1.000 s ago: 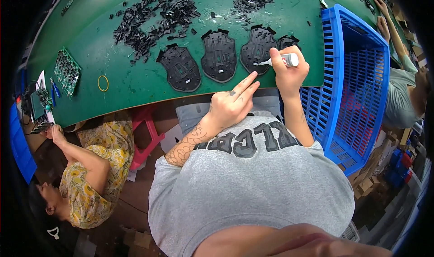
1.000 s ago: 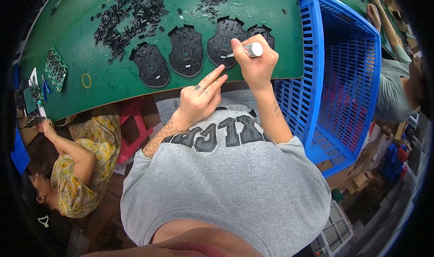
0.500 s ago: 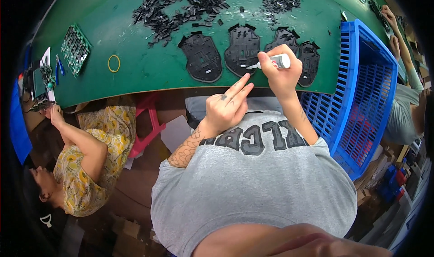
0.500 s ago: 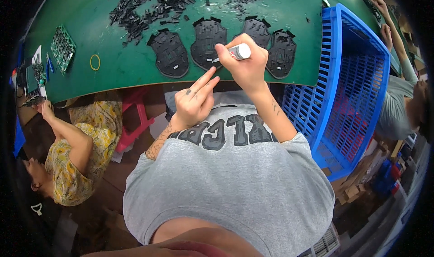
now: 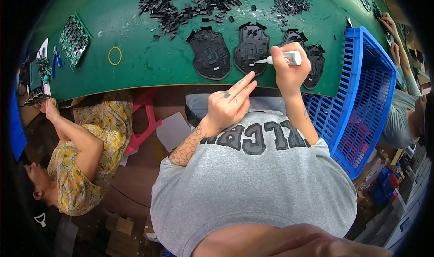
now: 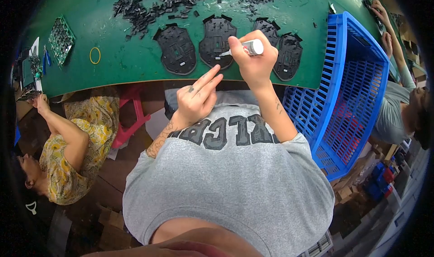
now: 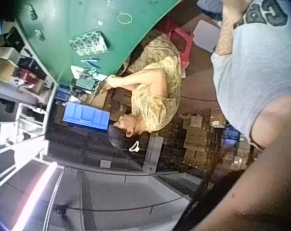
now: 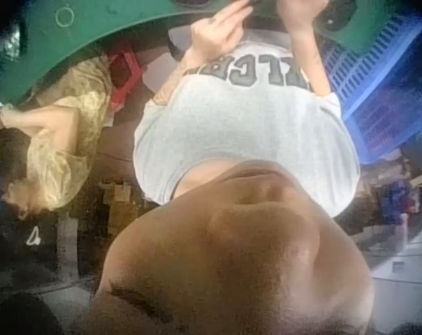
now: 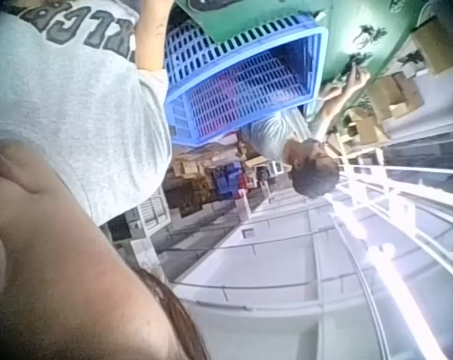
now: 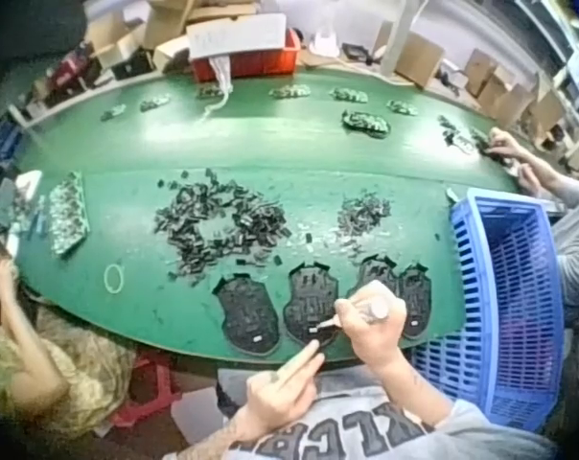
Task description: The person applies glue from a bottle to the base of a mouse shell, then attaches mouse feet to the glued areas by hand.
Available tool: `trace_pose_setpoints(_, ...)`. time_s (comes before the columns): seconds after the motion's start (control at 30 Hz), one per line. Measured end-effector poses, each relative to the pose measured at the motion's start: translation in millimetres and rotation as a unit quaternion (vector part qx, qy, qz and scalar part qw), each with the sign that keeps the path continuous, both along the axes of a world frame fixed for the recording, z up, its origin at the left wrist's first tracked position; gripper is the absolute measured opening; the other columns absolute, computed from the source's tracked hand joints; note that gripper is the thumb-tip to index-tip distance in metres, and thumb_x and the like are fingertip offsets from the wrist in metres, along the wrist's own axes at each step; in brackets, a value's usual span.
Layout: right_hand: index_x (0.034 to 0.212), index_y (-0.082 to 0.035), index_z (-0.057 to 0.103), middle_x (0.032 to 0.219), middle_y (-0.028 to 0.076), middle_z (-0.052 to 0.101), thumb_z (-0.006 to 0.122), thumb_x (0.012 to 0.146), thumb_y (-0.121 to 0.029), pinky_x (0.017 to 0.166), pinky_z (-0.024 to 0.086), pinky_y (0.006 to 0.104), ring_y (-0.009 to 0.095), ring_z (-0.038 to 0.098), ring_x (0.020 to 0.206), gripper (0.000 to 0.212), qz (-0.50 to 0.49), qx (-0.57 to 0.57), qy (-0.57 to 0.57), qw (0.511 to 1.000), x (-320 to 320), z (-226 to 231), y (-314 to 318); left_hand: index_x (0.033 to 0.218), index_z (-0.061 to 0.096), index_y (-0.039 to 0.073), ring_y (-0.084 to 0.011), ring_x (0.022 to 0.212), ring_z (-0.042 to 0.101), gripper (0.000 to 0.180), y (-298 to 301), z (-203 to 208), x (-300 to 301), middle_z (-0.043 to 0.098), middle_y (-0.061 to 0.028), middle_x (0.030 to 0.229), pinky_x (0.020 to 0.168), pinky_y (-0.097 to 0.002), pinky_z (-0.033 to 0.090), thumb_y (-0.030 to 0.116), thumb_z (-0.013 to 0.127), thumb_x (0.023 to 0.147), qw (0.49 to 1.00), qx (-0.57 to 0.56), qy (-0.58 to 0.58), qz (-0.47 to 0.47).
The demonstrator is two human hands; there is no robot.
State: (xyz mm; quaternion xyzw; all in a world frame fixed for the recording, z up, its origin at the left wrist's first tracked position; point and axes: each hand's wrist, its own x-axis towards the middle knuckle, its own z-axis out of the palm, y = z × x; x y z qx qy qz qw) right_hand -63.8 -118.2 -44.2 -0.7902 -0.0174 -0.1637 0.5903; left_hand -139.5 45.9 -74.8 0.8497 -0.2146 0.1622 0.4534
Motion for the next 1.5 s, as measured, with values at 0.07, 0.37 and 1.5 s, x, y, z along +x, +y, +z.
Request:
trace_pose_setpoints(0.07,0.070,-0.004,0.059,0.059,-0.002,0.060,0.077,0.081,-0.011,0.048,0.041,0.0199,0.002,0.052,0.053,0.022,0.008,0.025,0.005,1.000,2,6,7,0.105,0.071,0.003,-0.0121,0.059,0.065,0.039,8,1,-1,0.068,-0.0098,0.118,0.047,-0.0238,0.046,0.000,0.063,0.067,1.000,0.000,-0.011,0.004)
trace_pose_setpoints(0.37,0.068,-0.005,0.059,0.057,-0.001,0.059,0.080,0.077,-0.014,0.047,0.042,0.0214,0.003,0.053,0.051,0.025,0.126,-0.011,0.028,0.992,13,6,55,0.104,0.071,0.003,-0.0147,0.061,0.066,0.038,37,-8,-15,0.069,-0.0095,0.115,0.049,-0.0245,0.048,-0.001,0.063,0.067,0.995,-0.003,-0.002,0.096)
trace_pose_setpoints(1.5,0.108,-0.006,0.052,0.075,0.003,0.054,0.057,0.096,-0.042,0.053,0.039,0.0209,0.011,0.053,0.065,0.039,-0.040,0.383,0.043,0.922,-61,55,-149,0.110,0.062,0.004,-0.0288,0.090,0.061,0.028,80,61,104,0.058,-0.0104,0.100,0.075,-0.0378,0.051,0.011,0.067,0.083,0.970,0.236,0.044,-0.033)
